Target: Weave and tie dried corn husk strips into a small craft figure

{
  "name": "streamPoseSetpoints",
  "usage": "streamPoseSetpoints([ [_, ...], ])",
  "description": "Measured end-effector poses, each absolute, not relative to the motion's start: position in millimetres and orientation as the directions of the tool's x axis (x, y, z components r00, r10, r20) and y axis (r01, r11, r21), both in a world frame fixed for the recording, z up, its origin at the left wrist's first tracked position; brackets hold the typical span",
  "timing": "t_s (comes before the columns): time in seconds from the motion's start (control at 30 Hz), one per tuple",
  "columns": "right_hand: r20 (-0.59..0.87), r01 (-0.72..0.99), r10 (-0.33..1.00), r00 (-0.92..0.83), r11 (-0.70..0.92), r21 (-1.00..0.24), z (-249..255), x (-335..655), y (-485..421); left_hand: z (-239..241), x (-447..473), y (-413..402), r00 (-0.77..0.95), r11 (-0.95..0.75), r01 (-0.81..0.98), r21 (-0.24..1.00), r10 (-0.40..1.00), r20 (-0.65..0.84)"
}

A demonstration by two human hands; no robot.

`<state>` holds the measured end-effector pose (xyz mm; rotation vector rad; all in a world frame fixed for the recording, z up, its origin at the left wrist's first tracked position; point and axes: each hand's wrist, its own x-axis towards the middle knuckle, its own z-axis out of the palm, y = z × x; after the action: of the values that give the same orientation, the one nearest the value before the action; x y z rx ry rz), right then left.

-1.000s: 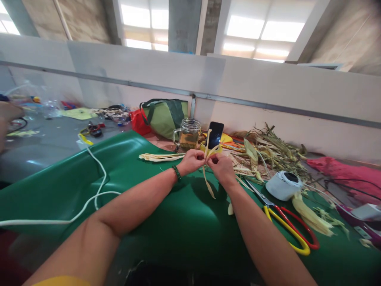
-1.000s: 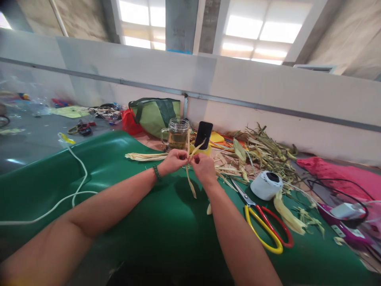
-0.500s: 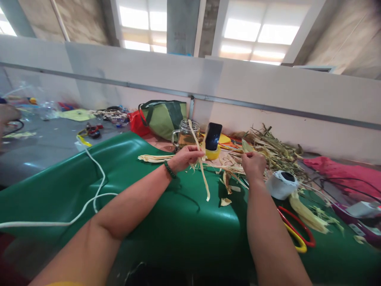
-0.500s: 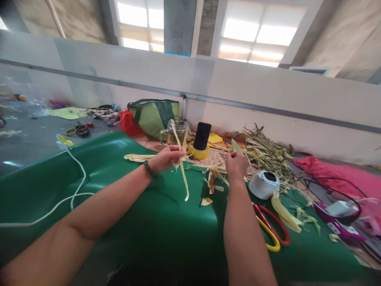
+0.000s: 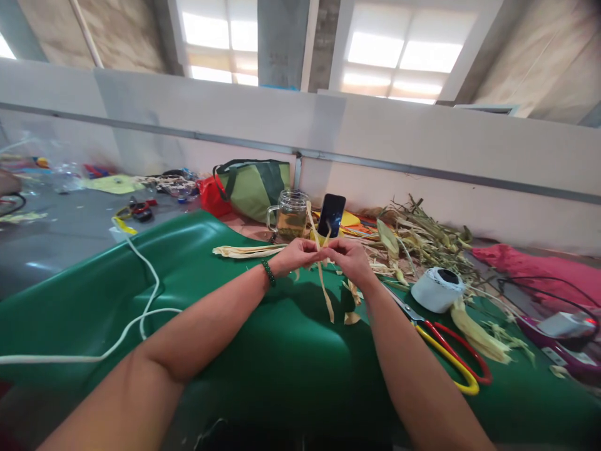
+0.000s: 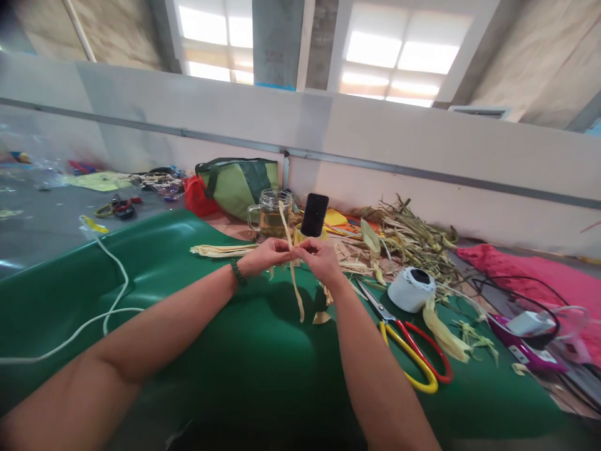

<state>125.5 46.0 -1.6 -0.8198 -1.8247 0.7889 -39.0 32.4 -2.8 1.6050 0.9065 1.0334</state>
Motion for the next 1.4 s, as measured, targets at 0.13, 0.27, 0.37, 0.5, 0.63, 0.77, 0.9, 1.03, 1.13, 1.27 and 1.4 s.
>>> streamPoseSetpoints([
  [0.13, 0.492, 0.134, 0.849, -0.195, 0.520, -0.844, -5, 131, 53, -6, -41, 38, 0.356, -0.200, 0.003, 0.980, 0.916, 0.186],
  [0.27, 0.515, 0.093, 0.856, -0.050, 0.518, -0.851, -7, 141, 61, -7, -42, 42, 0.319, -0.134, -0.068, 0.989, 0.936, 0.149],
  [0.37, 0.569, 0.226, 0.821, 0.041, 0.547, -0.806, -10, 144, 63, -7, -42, 42, 0.288, -0.105, -0.124, 0.987, 0.948, 0.137],
  [0.5, 0.608, 0.460, 0.792, 0.047, 0.523, -0.718, -13, 141, 61, -5, -41, 39, 0.293, -0.103, -0.134, 0.986, 0.946, 0.138],
  [0.63, 0.572, 0.440, 0.819, -0.044, 0.530, -0.725, -12, 134, 55, -6, -40, 38, 0.344, -0.083, -0.074, 0.994, 0.933, 0.103],
  [0.77, 0.491, 0.300, 0.868, -0.073, 0.488, -0.820, -9, 131, 50, -8, -38, 38, 0.319, -0.069, -0.041, 0.997, 0.945, 0.079],
  [0.9, 0.515, 0.341, 0.855, -0.062, 0.503, -0.794, -7, 132, 47, -7, -38, 37, 0.337, -0.070, -0.054, 0.996, 0.938, 0.085],
  [1.03, 0.642, 0.533, 0.763, -0.077, 0.576, -0.620, -6, 135, 46, -5, -38, 34, 0.357, -0.054, -0.081, 0.995, 0.931, 0.079],
  [1.13, 0.671, 0.603, 0.740, -0.057, 0.561, -0.567, -6, 138, 47, -5, -39, 34, 0.358, -0.053, -0.081, 0.995, 0.930, 0.078],
  [1.27, 0.667, 0.671, 0.742, -0.060, 0.525, -0.524, -7, 139, 49, -4, -39, 34, 0.374, -0.070, -0.077, 0.995, 0.923, 0.094],
  [1.4, 0.616, 0.603, 0.782, -0.089, 0.535, -0.592, -9, 136, 50, -5, -39, 34, 0.381, -0.088, -0.064, 0.994, 0.918, 0.106],
])
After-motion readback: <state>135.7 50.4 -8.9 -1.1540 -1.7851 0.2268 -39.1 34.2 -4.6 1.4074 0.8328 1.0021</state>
